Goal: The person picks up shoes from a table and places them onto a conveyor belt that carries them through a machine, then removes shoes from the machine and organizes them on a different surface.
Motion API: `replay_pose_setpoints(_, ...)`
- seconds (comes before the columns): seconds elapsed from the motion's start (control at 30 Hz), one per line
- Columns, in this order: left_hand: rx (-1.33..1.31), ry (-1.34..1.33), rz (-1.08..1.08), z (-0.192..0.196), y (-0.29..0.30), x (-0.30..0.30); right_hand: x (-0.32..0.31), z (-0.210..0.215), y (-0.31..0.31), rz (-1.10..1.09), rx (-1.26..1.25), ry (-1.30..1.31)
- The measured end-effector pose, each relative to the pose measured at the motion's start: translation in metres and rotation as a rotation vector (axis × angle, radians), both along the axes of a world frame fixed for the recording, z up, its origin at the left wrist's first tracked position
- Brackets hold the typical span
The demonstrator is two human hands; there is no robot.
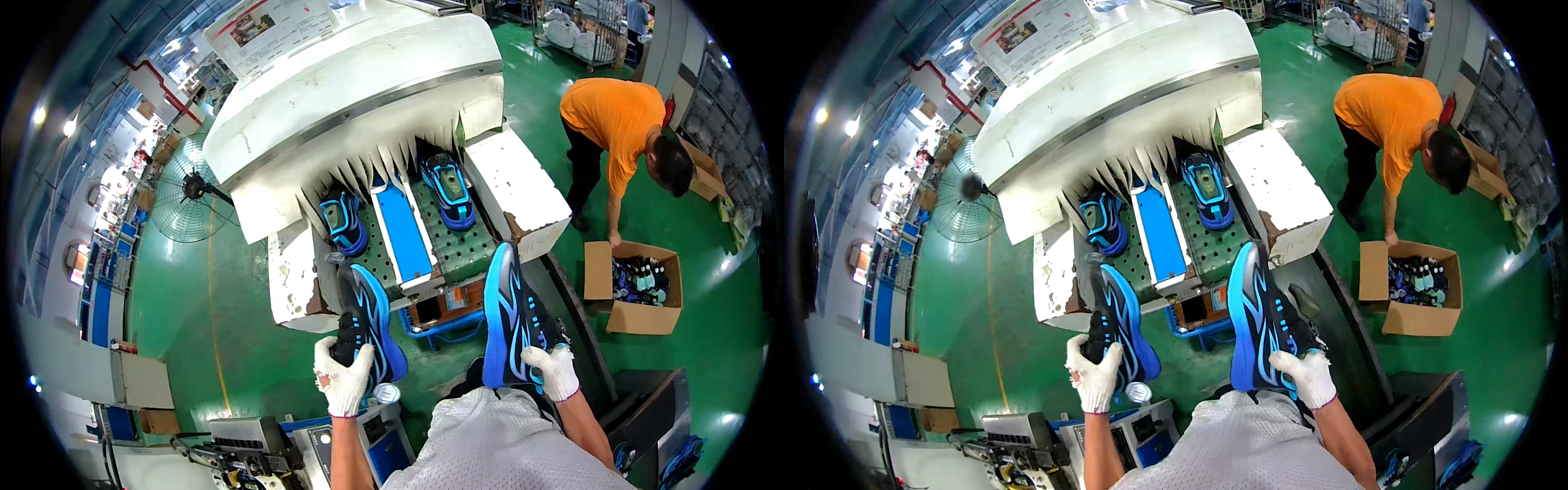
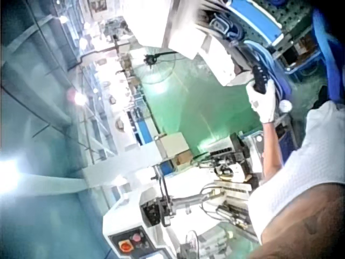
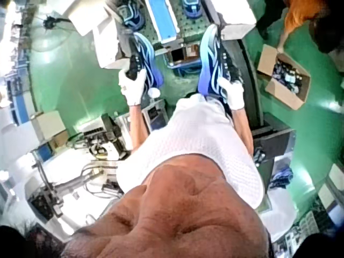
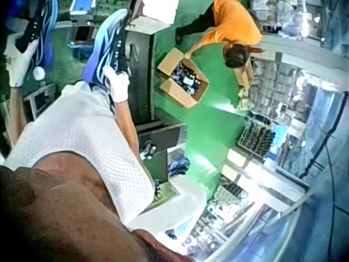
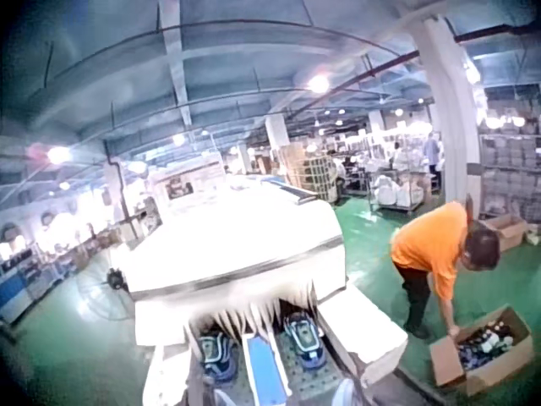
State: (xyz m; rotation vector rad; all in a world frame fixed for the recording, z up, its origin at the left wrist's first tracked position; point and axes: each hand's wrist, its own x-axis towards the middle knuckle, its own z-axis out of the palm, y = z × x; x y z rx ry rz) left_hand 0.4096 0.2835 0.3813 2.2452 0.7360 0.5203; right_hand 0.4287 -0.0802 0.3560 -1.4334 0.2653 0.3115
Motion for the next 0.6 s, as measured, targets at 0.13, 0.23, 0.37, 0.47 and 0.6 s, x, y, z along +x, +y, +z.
replay_pose_setpoints(0.13,-0.025,-0.005,0.002,0.012,0.026,0.013,0.021,0.019,0.012,-0.076,-0.115,0.054)
replay_pose_setpoints(0.23,0.058,-0.117,-0.016,0.041,0.050,0.023,0.046,0.035,0.003,-0.085,-0.280,-0.054)
replay_pose_setpoints(0.37,0.387,0.014,0.015,0.095,0.101,0.049,0.109,0.064,-0.031,-0.081,-0.608,-0.126)
replay_pose_setpoints(0.47,0.581,0.152,0.014,0.116,0.122,0.091,0.182,0.104,-0.044,0.050,-0.963,-0.220)
replay_pose_setpoints(0.6,0.615,0.367,-0.038,0.097,0.163,0.130,0.270,0.119,-0.019,0.127,-1.270,-0.396)
